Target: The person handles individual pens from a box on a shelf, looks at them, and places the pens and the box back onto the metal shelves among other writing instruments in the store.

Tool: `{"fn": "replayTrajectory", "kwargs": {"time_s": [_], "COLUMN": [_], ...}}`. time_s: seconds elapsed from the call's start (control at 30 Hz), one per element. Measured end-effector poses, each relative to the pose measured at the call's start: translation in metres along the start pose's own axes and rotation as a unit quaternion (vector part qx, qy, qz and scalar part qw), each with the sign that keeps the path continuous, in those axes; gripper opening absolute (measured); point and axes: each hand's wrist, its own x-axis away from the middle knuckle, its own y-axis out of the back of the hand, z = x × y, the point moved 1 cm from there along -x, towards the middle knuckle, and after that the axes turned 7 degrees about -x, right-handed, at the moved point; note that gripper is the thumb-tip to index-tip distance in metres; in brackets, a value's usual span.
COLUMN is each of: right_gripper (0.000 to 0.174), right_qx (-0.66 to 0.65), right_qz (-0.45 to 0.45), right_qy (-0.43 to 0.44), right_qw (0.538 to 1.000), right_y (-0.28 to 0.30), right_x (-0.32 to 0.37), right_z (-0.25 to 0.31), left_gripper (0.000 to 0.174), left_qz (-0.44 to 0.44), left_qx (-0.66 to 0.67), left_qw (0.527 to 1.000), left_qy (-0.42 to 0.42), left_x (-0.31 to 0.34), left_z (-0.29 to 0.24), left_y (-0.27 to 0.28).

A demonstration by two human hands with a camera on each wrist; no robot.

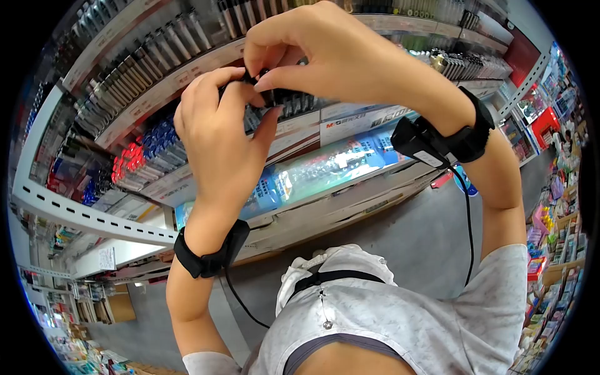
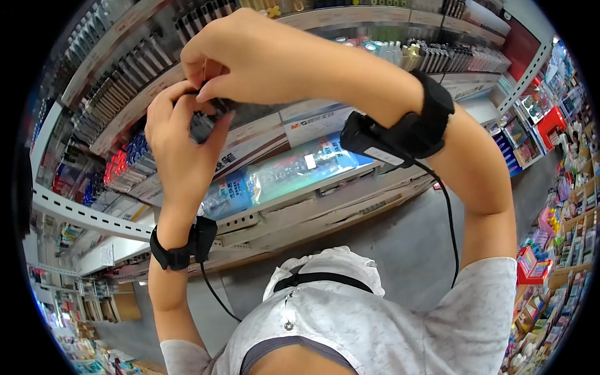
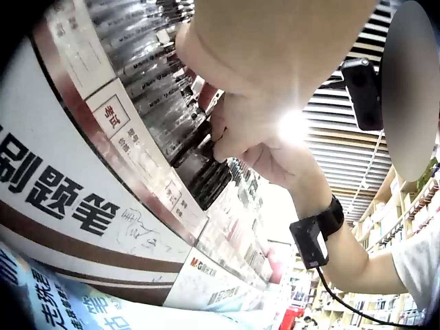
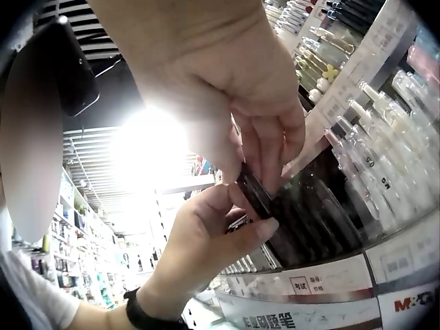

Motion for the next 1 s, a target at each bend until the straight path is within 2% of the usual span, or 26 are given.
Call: {"fn": "replayTrajectory", "kwargs": {"time_s": [0.1, 0.13, 0.23, 0.33, 0.77, 1.0], "right_gripper": [0.016, 0.016, 0.016, 0.016, 0.014, 0.015], "right_qx": [-0.031, -0.015, -0.012, -0.013, -0.005, 0.086], "right_qz": [-0.007, -0.032, -0.027, -0.025, -0.017, -0.028], "right_qy": [-0.024, 0.015, 0.016, 0.028, 0.027, 0.084], "right_qw": [0.999, 0.999, 0.999, 0.999, 0.999, 0.992], "right_y": [0.000, -0.002, -0.002, -0.002, -0.005, -0.009], "right_x": [0.004, 0.004, 0.005, 0.004, 0.001, 0.000], "right_z": [-0.002, -0.003, -0.003, -0.003, -0.002, -0.003], "left_gripper": [0.018, 0.018, 0.019, 0.018, 0.016, 0.016], "left_qz": [-0.045, -0.037, -0.058, -0.063, -0.050, -0.041], "left_qx": [0.002, 0.000, -0.009, -0.007, 0.006, 0.017], "left_qw": [0.999, 0.999, 0.998, 0.998, 0.999, 0.999], "left_qy": [0.002, -0.001, 0.023, 0.011, 0.008, 0.004], "left_x": [0.000, 0.000, 0.000, 0.001, 0.001, 0.000], "left_z": [-0.004, -0.002, -0.008, -0.007, -0.005, -0.001], "left_y": [-0.007, -0.007, -0.006, -0.007, -0.005, -0.006]}}
